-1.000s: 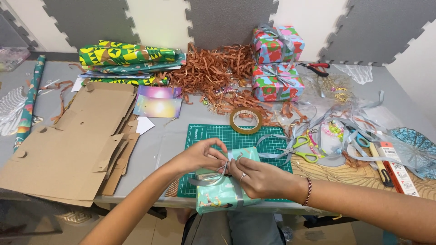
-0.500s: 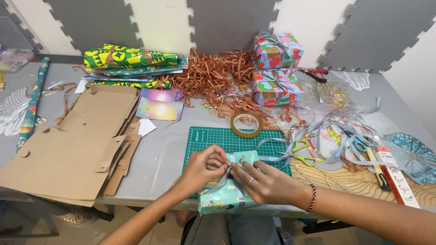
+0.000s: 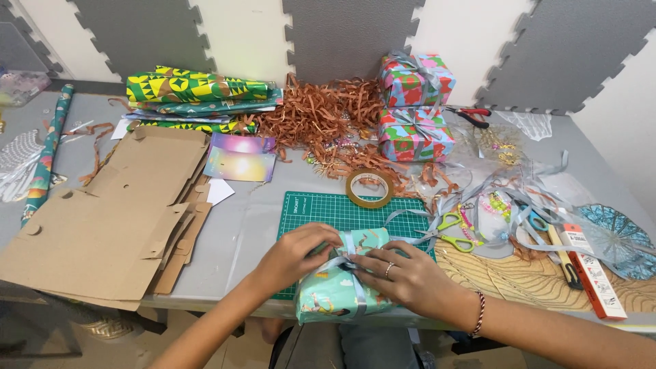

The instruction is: Wrapping a small jewelry box with decorative paper and ribbon, then assembling a cardboard shipping box.

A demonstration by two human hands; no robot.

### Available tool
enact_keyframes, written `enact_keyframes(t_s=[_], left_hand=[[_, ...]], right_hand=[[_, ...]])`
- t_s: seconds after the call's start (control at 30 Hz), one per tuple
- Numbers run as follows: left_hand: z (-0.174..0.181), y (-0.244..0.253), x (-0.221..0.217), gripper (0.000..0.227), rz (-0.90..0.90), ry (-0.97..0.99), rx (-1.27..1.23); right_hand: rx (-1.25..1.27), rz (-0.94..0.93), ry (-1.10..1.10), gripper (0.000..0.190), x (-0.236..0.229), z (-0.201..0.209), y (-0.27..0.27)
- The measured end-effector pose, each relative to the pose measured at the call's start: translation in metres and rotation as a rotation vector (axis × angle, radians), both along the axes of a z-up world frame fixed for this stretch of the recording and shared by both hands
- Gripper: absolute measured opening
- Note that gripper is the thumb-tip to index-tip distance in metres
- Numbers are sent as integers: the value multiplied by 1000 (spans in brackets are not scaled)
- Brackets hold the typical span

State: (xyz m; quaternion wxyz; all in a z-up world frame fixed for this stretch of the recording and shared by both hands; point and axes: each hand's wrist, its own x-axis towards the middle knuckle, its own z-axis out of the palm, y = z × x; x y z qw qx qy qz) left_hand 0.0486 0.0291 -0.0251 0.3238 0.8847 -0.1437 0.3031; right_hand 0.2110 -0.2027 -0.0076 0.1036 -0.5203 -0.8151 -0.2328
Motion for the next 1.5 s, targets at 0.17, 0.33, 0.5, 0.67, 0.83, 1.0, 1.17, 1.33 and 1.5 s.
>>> enact_keyframes(t_s=[0.17,0.33,0.5,0.67,0.83,1.0,1.17,1.33,1.5], left_hand=[[0,20,1,20,-5,-22,113],[-1,28,5,14,-91,-59,154],[-15,48,13,9,-83,-76,260],[-13,54,17,7,-100,-54,293],[-18,60,26,24,-109,-23,284],[-22,68,32,25,-155,68,190],[-22,68,36,27,-171,54,156],[-23,68,34,21,-156,120,101],[-24,66,32,25,-142,144,62]], right_hand=[[30,-34,32,31,-12,15,-2],[59,-103,35,44,-15,15,-10],[48,-137,151,34,-14,11,-18],[-3,-170,292,17,-14,5,-31],[-48,-240,504,3,-19,-2,-37],[-19,-240,588,8,-26,-8,-36],[101,-236,649,5,-30,-17,-33],[195,-211,635,11,-29,-31,-33],[247,-162,728,15,-32,-38,-27]])
